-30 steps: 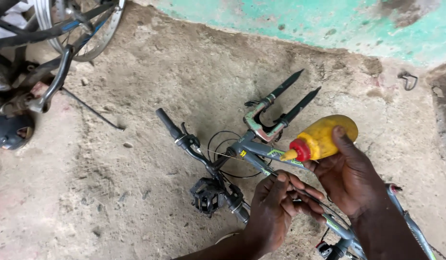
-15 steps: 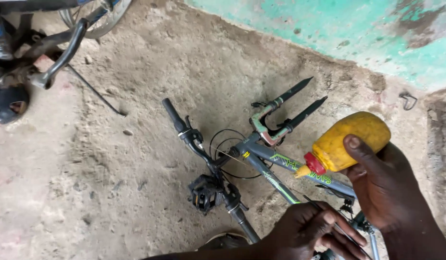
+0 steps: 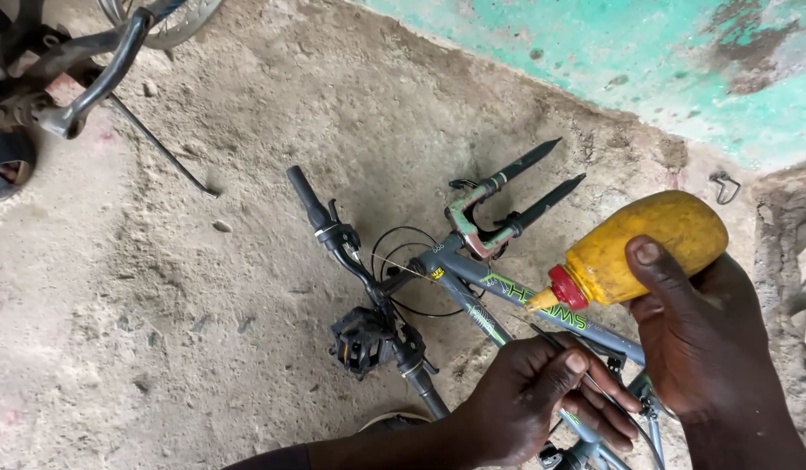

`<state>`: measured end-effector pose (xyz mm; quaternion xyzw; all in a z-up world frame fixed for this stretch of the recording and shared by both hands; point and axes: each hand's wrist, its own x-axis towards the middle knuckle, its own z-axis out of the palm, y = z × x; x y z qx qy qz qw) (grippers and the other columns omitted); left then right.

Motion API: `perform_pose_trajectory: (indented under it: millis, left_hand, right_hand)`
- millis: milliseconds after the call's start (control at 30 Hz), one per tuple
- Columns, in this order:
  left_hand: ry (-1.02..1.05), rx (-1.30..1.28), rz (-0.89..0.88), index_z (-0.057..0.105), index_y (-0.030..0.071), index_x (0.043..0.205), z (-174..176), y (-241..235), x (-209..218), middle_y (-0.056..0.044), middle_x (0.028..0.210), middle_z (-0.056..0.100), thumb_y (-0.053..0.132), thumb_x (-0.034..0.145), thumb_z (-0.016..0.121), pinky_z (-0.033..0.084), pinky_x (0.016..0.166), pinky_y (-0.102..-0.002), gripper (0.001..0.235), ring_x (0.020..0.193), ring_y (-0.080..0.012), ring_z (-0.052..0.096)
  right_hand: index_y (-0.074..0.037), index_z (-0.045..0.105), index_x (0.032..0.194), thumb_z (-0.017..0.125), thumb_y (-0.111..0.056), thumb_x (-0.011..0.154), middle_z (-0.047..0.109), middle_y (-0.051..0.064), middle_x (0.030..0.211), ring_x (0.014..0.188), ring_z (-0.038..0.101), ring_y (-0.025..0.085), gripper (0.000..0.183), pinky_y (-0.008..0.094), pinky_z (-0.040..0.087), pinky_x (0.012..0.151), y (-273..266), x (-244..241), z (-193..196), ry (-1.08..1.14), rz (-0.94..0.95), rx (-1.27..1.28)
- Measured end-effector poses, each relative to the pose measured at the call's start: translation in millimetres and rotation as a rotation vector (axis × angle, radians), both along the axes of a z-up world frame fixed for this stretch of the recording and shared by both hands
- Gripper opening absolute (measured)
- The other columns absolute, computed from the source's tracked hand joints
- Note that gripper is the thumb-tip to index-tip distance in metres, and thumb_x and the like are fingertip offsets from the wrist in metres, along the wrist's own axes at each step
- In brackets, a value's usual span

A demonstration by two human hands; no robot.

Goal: The person lubricates the bicycle cables on a disassembled frame using a yellow bottle. They apply the lubricant to the cable near the front fork and handlebars, then pull the cable through the housing to distribute the fluid.

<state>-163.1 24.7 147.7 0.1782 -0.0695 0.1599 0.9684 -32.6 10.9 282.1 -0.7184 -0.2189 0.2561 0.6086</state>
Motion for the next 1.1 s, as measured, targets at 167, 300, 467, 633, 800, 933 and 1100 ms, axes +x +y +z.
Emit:
perform_pose_trajectory:
  millis: [167,300,467,633,800,933,1100]
  left_hand:
    - [-0.010,-0.022,0.037,0.055,-0.009,0.119,2.0,-2.0,-1.5,-0.027,0.116,0.068,0.030,0.123,0.045,0.065,0.090,-0.043,0.041,0.093,-0.0339,0.072]
    - [-0.019,-0.020,0.049,0.052,-0.009,0.121,0.3,-3.3,-0.1,-0.027,0.115,0.067,0.030,0.123,0.044,0.065,0.089,-0.042,0.039,0.093,-0.0338,0.072]
    - [-0.002,-0.014,0.024,0.058,-0.011,0.118,3.3,-1.1,-1.0,-0.026,0.116,0.069,0.031,0.124,0.044,0.065,0.089,-0.041,0.044,0.093,-0.0319,0.072]
    - [-0.010,-0.017,0.014,0.058,-0.012,0.120,-0.3,-1.8,1.2,-0.026,0.119,0.069,0.028,0.126,0.042,0.065,0.091,-0.041,0.044,0.094,-0.0314,0.072]
    - [-0.040,-0.019,0.004,0.057,-0.010,0.121,-6.2,-2.1,3.3,-0.026,0.119,0.069,0.028,0.125,0.042,0.065,0.092,-0.041,0.040,0.097,-0.0319,0.073]
    - [-0.048,-0.021,0.002,0.056,-0.010,0.122,-6.2,-1.2,3.2,-0.026,0.119,0.069,0.029,0.125,0.042,0.065,0.093,-0.041,0.042,0.097,-0.0312,0.073]
    - [-0.031,0.009,0.027,0.056,-0.009,0.120,-6.0,2.4,3.6,-0.025,0.117,0.069,0.028,0.125,0.041,0.065,0.090,-0.041,0.041,0.094,-0.0305,0.072]
  right_hand:
    - [0.006,0.050,0.125,0.055,-0.007,0.101,0.053,0.015,0.109,0.098,0.053,0.022,0.028,0.039,0.046,0.088,5.0,-8.5,7.2,-0.030,-0.018,-0.066]
    - [0.008,0.050,0.124,0.055,-0.007,0.100,0.053,0.017,0.108,0.099,0.055,0.025,0.029,0.042,0.048,0.090,5.9,-12.2,8.6,-0.043,-0.018,-0.092]
    - [0.007,0.051,0.123,0.058,-0.007,0.101,0.053,0.015,0.102,0.090,0.052,0.021,0.027,0.038,0.045,0.081,-1.4,-8.4,3.5,-0.057,-0.028,-0.097]
    - [0.007,0.051,0.124,0.058,-0.008,0.101,0.052,0.015,0.103,0.091,0.052,0.022,0.029,0.039,0.046,0.083,-4.0,-8.2,3.2,-0.065,-0.034,-0.100]
    - [0.006,0.050,0.125,0.057,-0.007,0.099,0.053,0.015,0.105,0.095,0.053,0.023,0.030,0.041,0.046,0.086,-1.9,-11.4,6.6,-0.052,-0.008,-0.072]
    - [0.006,0.049,0.127,0.057,-0.007,0.098,0.052,0.015,0.105,0.095,0.052,0.023,0.033,0.040,0.046,0.085,0.1,-13.4,7.1,-0.055,-0.003,-0.080]
    - [0.006,0.049,0.128,0.056,-0.006,0.100,0.053,0.016,0.107,0.096,0.054,0.023,0.031,0.040,0.048,0.087,2.0,-13.7,5.4,-0.062,0.000,-0.068]
